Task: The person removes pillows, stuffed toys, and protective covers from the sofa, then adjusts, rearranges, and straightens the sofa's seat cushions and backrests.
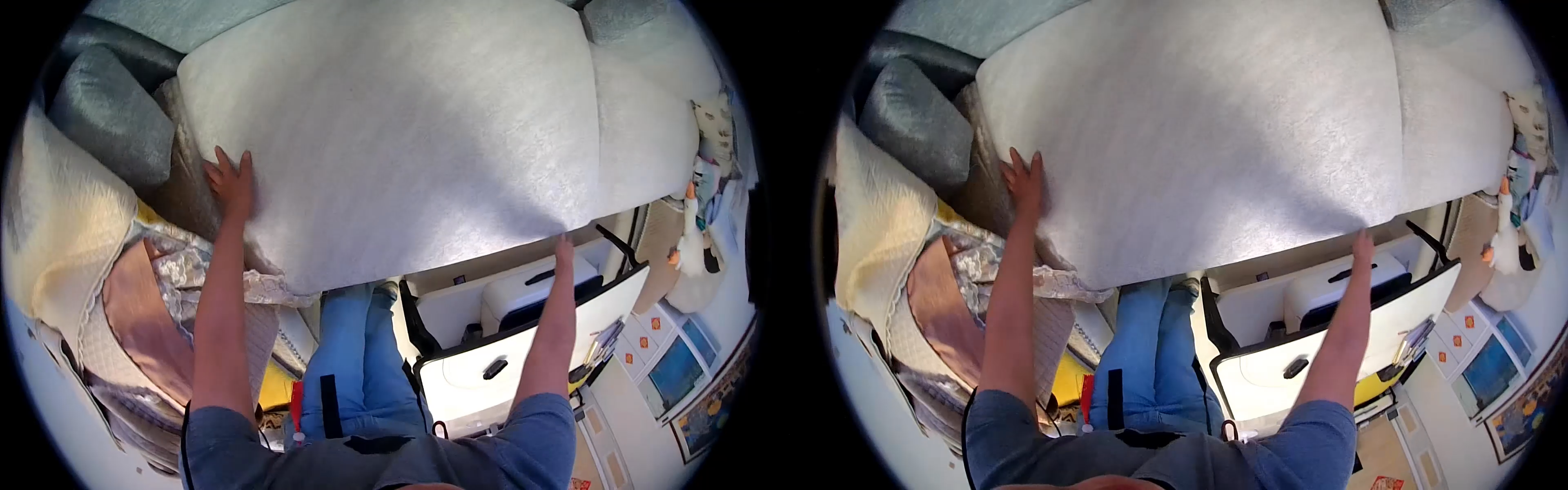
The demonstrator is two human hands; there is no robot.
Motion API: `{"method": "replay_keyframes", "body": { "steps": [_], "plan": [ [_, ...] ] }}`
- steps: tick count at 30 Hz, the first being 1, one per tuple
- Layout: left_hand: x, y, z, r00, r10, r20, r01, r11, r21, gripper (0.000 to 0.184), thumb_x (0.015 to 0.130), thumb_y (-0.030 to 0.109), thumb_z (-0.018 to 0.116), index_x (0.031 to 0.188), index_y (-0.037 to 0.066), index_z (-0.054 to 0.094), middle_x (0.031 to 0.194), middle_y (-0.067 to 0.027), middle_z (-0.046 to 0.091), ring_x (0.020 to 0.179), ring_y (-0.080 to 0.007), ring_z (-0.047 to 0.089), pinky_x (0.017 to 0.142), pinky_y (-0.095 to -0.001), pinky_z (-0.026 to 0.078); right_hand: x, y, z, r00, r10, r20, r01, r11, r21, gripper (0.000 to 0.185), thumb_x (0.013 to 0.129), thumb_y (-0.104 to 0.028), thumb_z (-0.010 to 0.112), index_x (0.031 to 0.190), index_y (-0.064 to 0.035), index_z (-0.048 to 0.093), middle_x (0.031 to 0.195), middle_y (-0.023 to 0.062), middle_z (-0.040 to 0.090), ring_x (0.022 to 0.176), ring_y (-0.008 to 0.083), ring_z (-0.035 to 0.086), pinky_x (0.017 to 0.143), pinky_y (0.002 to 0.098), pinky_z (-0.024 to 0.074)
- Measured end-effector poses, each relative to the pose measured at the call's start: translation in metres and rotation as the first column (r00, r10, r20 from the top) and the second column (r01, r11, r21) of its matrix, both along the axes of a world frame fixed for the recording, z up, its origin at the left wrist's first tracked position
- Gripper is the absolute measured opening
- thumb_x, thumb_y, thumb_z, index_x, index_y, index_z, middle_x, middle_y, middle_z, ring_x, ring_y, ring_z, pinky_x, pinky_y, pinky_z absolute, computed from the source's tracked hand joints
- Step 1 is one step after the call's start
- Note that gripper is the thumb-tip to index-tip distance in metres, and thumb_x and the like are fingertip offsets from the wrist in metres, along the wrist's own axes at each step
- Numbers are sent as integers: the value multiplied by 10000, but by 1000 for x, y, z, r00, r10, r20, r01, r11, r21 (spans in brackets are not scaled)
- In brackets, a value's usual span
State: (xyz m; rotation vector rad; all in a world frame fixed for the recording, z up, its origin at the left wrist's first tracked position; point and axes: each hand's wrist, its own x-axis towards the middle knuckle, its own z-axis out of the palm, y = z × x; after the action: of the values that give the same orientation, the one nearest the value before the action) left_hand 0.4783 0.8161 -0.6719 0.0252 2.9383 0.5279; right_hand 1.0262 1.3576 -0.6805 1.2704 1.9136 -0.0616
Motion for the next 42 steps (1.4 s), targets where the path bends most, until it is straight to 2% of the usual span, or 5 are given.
{"method": "replay_keyframes", "body": {
  "steps": [14, 23, 30, 33, 42],
  "plan": [
    [-17, 111, 18, 888, -459, 20, 459, 884, -87, 875, 703, 511, 620, 1382, 192, 168, 1442, -141, -8, 1311, -371, -54, 974, -617, 1, -562, -203, 72, -150, 418, -896, -646, 645, 408, 505, 763, -278, 590, 1240, -211, 438, 1324, 73, 371, 1242, 263, 303, 1032, 430, 222],
    [-21, 108, 12, 880, -472, 51, 475, 872, -120, 906, 693, 556, 609, 1387, 201, 147, 1445, -127, -10, 1316, -352, -63, 970, -620, 1, -202, 17, -4, 710, -45, -703, 486, 754, 442, 550, 862, -420, 387, 1280, -62, 380, 1335, 161, 339, 1251, 293, 286, 1039, 398, 193],
    [-21, 112, 23, 876, -464, 129, 481, 854, -198, 898, 700, 581, 583, 1388, 215, 136, 1443, -130, -19, 1313, -363, -43, 969, -627, 50, -101, -68, 86, 716, -622, -317, 698, 657, 285, 505, 845, -385, 437, 1221, -47, 443, 1168, 176, 501, 1110, 357, 435, 914, 402, 368],
    [-17, 122, 31, 881, -465, 90, 473, 851, -230, 858, 720, 558, 576, 1384, 214, 154, 1435, -154, 32, 1305, -389, 26, 957, -629, 129, -152, -50, 17, 734, 341, -587, 5, 862, 507, 534, 791, -270, 543, 1264, -78, 387, 1259, 184, 409, 1188, 319, 353, 968, 452, 286],
    [100, 255, 85, 654, -711, 260, 756, 628, -186, 910, 665, 441, 680, 1379, 258, 147, 1438, -150, 7, 1304, -393, 64, 945, -606, 238, -327, -37, 66, 229, 341, -912, -458, 864, 208, 557, 765, -294, 584, 1280, -196, 394, 1357, 69, 315, 1261, 263, 266, 1016, 463, 214]
  ]
}}
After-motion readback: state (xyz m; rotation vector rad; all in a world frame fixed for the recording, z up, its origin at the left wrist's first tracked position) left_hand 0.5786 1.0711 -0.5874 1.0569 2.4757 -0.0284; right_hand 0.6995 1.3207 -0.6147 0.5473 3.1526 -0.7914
